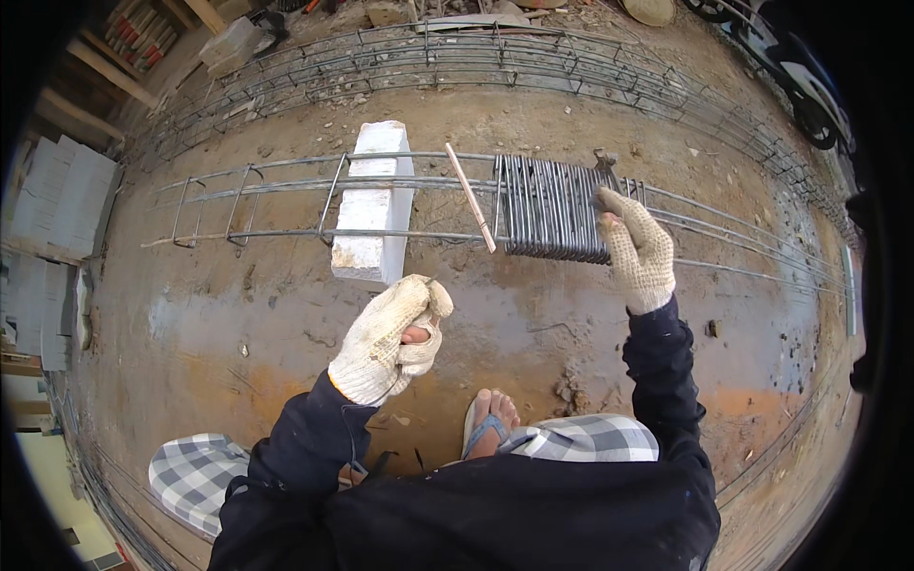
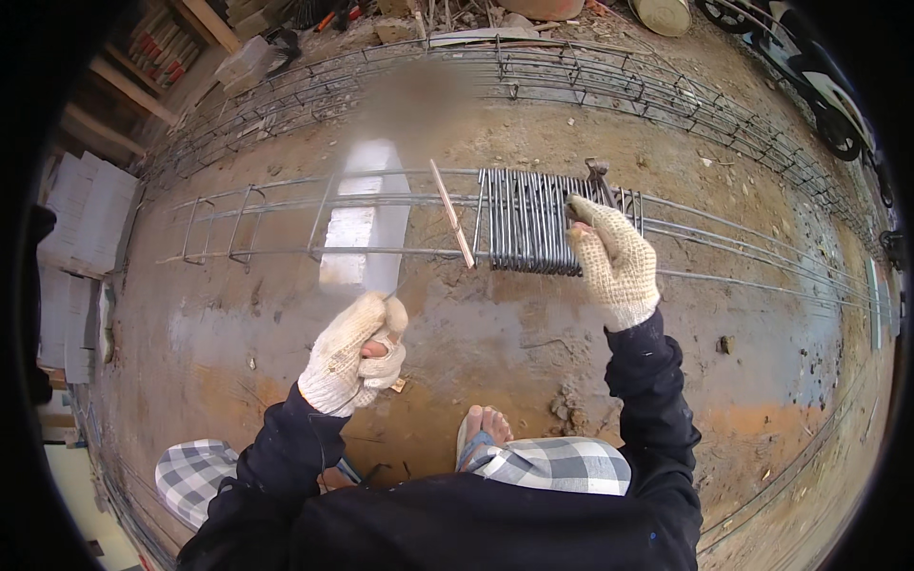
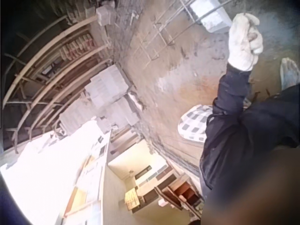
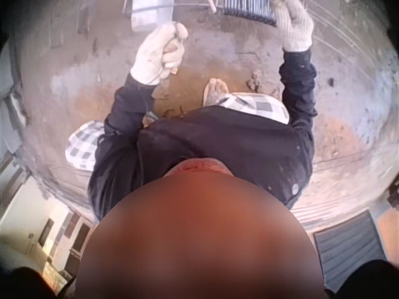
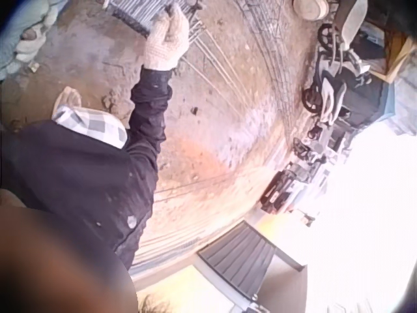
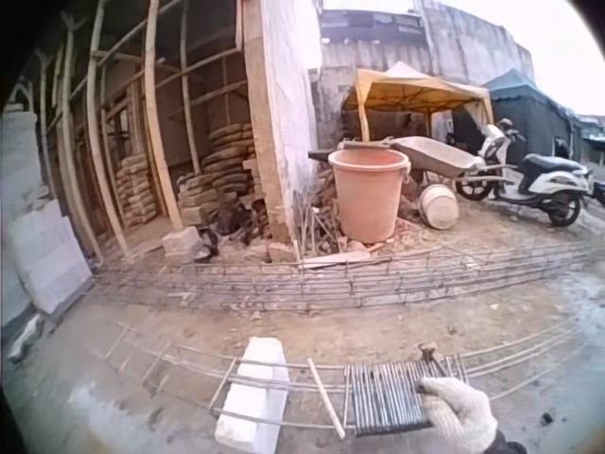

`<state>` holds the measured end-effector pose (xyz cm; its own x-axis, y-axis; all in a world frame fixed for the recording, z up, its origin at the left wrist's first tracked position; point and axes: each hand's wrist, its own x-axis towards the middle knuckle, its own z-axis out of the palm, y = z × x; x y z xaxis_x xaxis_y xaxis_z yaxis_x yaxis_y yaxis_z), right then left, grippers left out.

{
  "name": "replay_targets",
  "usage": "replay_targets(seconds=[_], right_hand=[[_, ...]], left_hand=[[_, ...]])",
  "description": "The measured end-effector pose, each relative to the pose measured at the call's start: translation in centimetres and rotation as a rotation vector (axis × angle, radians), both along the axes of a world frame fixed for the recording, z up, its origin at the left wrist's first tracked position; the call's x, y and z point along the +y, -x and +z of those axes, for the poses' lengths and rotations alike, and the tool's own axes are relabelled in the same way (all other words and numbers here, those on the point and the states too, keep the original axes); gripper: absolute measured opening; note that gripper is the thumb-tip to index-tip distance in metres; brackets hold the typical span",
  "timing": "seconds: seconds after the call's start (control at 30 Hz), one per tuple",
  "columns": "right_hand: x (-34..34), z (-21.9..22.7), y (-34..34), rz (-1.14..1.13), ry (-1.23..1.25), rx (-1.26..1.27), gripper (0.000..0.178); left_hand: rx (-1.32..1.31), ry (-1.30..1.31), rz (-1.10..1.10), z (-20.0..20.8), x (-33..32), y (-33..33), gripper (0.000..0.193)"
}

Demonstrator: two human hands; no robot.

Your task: The person assembles a rebar cage by tying intersecting steel bars with wire using pliers. They repeatedly position wire ties, twist them with pliers, and secure the joints of the cage structure.

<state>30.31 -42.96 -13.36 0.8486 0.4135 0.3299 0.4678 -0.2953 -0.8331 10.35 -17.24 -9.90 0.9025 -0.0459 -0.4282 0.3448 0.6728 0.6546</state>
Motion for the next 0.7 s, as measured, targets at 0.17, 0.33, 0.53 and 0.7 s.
replay_targets(seconds=[0.17,0.33,0.53,0.7], right_hand=[[7.1,-3.0,4.3,0.438,-1.054,0.926,0.057],[8.1,-3.3,5.9,0.581,-1.173,1.099,0.045],[7.4,-3.3,6.3,0.399,-1.238,1.156,0.029],[6.7,-4.5,6.1,0.276,-1.092,0.967,0.028]], left_hand=[[-0.082,0.206,-0.056,0.1,-2.3,-0.8,0.033],[-0.029,0.101,-0.135,-1.1,-3.0,-0.7,0.032],[0.203,0.852,-0.114,-2.4,-1.3,0.3,0.033],[-0.622,-1.383,-0.438,-3.4,-2.2,1.5,0.027]])
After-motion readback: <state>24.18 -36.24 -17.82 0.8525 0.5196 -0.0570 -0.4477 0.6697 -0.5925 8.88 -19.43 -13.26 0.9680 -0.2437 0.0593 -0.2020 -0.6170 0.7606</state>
